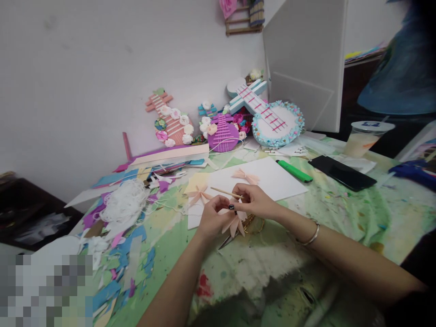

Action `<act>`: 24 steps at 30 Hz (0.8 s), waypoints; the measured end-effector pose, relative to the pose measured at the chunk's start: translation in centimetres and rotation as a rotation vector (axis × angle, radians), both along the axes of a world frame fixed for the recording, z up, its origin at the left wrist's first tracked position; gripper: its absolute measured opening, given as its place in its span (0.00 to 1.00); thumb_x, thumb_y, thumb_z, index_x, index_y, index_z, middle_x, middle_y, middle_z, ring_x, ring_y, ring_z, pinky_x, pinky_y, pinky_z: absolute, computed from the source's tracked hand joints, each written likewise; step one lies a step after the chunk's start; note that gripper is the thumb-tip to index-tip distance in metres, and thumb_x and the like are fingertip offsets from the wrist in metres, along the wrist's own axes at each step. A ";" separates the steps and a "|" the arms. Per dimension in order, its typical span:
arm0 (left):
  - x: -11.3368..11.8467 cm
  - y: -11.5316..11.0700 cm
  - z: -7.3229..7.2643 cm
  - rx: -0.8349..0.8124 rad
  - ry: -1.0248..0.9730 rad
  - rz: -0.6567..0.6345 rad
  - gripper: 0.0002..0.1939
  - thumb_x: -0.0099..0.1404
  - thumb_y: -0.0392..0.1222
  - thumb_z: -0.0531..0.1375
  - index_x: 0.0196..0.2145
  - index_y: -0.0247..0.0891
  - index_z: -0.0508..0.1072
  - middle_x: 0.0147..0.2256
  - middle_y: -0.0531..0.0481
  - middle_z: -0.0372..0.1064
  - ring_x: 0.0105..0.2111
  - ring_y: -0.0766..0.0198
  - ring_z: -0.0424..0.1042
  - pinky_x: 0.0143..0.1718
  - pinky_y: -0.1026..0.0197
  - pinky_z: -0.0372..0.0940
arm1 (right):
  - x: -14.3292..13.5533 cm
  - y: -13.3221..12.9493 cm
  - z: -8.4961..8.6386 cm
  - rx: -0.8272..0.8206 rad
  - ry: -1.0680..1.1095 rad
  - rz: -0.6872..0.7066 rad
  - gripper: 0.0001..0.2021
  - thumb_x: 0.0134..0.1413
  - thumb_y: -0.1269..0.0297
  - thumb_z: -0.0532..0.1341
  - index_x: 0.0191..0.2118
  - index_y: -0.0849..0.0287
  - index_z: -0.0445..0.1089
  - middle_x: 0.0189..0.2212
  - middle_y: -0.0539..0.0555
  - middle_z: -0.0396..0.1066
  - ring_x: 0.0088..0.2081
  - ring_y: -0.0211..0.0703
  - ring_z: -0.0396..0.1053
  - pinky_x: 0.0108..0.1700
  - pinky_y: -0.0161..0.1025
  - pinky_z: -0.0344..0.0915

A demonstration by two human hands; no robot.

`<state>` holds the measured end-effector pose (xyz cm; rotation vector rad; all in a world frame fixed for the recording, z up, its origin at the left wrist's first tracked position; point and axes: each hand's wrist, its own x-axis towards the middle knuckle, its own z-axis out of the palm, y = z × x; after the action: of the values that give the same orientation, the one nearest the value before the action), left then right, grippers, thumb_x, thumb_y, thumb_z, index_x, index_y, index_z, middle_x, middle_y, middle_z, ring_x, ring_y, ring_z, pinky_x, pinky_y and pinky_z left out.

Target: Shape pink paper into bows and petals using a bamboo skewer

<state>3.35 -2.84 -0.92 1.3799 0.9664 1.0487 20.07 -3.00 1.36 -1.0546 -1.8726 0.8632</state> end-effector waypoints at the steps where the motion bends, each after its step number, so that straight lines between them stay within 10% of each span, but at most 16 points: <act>1: 0.0 0.0 -0.3 -0.003 -0.014 0.005 0.13 0.45 0.38 0.67 0.29 0.35 0.68 0.29 0.51 0.69 0.29 0.65 0.68 0.32 0.65 0.63 | -0.1 -0.1 0.0 0.003 -0.017 -0.002 0.10 0.45 0.62 0.62 0.28 0.60 0.60 0.23 0.45 0.57 0.24 0.30 0.53 0.25 0.29 0.51; 24: 0.0 0.0 0.3 0.007 0.045 -0.028 0.15 0.45 0.41 0.68 0.25 0.36 0.64 0.22 0.56 0.64 0.23 0.70 0.65 0.25 0.68 0.59 | 0.2 0.7 -0.7 -0.001 -0.123 -0.064 0.01 0.42 0.72 0.58 0.26 0.61 0.66 0.21 0.46 0.62 0.23 0.31 0.55 0.26 0.30 0.51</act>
<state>3.37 -2.86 -0.61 1.4237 0.9745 1.0048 20.27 -2.27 0.70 -1.1854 -1.9287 0.7783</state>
